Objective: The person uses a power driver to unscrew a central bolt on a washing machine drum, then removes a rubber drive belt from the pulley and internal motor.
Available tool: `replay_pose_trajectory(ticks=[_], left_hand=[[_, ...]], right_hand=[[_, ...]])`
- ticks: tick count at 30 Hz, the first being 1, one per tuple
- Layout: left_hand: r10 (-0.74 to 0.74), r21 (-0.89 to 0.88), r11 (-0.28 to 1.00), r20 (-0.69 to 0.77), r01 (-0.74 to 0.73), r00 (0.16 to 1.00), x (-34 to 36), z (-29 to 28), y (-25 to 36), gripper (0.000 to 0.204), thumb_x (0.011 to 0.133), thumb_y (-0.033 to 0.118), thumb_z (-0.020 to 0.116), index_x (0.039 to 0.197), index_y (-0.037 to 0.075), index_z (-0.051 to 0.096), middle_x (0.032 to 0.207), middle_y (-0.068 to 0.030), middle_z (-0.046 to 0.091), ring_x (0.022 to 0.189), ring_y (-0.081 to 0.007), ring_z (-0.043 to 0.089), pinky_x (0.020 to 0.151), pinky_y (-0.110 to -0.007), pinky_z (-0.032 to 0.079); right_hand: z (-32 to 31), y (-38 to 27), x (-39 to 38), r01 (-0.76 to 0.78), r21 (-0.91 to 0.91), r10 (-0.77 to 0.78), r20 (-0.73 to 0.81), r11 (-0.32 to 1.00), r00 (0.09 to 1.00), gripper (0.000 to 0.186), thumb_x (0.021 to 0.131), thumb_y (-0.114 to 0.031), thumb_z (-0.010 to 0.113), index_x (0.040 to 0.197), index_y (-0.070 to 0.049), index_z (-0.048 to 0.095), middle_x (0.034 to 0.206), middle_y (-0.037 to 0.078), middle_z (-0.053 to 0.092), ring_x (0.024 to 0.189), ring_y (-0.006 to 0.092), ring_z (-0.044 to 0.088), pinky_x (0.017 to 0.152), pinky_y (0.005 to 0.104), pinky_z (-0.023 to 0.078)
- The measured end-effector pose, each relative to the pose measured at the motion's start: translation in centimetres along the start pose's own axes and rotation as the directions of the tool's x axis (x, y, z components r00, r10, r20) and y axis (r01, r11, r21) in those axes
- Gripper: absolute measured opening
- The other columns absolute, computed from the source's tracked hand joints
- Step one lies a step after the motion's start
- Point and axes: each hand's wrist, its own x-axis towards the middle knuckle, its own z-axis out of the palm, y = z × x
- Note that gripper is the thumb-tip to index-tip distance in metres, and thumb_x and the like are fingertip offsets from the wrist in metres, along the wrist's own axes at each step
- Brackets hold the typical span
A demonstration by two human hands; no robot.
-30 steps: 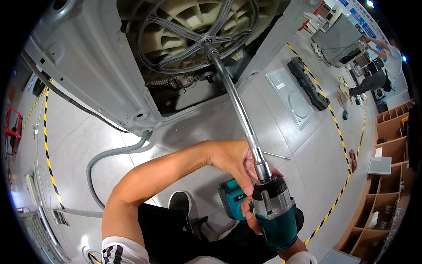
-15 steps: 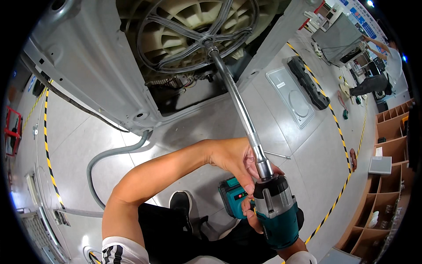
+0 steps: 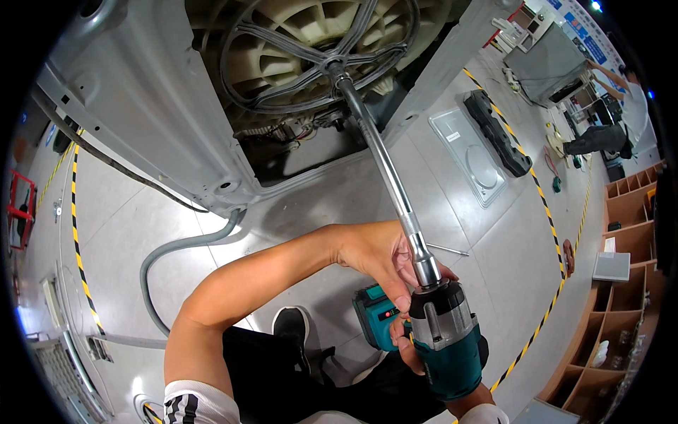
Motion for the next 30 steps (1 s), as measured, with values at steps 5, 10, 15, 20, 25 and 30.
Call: replay_pose_trajectory(ticks=[5,10,15,20,25,30], left_hand=[[-0.014,0.022,1.000,-0.006,0.014,1.000,0.1,0.2,0.3,0.076,0.057,0.009,0.087,0.121,-0.009,0.050,0.123,-0.0250,0.052,0.115,-0.0295,0.052,0.099,-0.040,0.041],[-0.025,0.030,0.999,0.000,0.025,1.000,0.2,0.1,0.3,0.077,0.057,0.010,0.087,0.121,-0.010,0.050,0.123,-0.0238,0.053,0.113,-0.0276,0.054,0.099,-0.038,0.042],[-0.024,0.040,0.999,-0.003,0.024,1.000,0.0,0.0,0.1,0.076,0.057,0.010,0.087,0.121,-0.010,0.050,0.122,-0.0234,0.054,0.113,-0.0267,0.054,0.099,-0.037,0.042],[0.007,0.042,0.999,0.007,-0.007,1.000,0.1,-0.3,-0.4,0.075,0.058,0.010,0.086,0.121,-0.010,0.050,0.121,-0.0232,0.054,0.111,-0.0267,0.055,0.098,-0.037,0.042],[-0.009,0.017,1.000,-0.001,0.009,1.000,0.1,0.1,0.1,0.076,0.058,0.011,0.086,0.121,-0.010,0.050,0.121,-0.0233,0.055,0.111,-0.0271,0.055,0.097,-0.038,0.044],[-0.022,0.049,0.999,-0.009,0.022,1.000,-0.2,-0.1,0.0,0.077,0.057,0.011,0.087,0.121,-0.010,0.049,0.121,-0.0234,0.054,0.111,-0.0275,0.056,0.097,-0.038,0.044]], right_hand=[[0.6,-0.5,-0.2,-0.076,0.205,0.089,-0.054,0.976,0.995,0.025,0.087,-0.009,0.052,0.110,-0.004,0.046,0.085,0.006,0.054,0.077,0.0142,0.054,0.067,0.0274,0.047],[0.2,-0.6,-0.1,-0.081,0.171,0.090,-0.045,0.982,0.995,0.030,0.084,-0.005,0.054,0.112,-0.004,0.045,0.082,0.006,0.054,0.075,0.0143,0.054,0.066,0.0272,0.047],[1.2,-2.4,0.3,-0.281,0.252,0.326,-0.162,0.926,0.931,0.038,0.082,-0.002,0.057,0.116,-0.001,0.041,0.079,0.006,0.054,0.072,0.0144,0.054,0.065,0.0277,0.047],[0.5,-0.8,0.1,-0.070,0.088,0.077,-0.081,0.994,0.994,0.041,0.082,-0.003,0.057,0.118,0.000,0.039,0.080,0.006,0.055,0.073,0.0147,0.055,0.066,0.0276,0.048],[0.5,-1.1,-0.1,-0.049,0.103,0.053,-0.040,0.993,0.998,0.037,0.084,-0.008,0.056,0.116,-0.001,0.041,0.081,0.007,0.055,0.073,0.0152,0.055,0.064,0.0272,0.048],[-0.3,0.5,0.3,0.139,0.095,-0.148,0.104,0.986,0.983,0.029,0.095,-0.030,0.046,0.107,-0.003,0.049,0.089,0.010,0.055,0.071,0.0170,0.057,0.056,0.0252,0.047]])
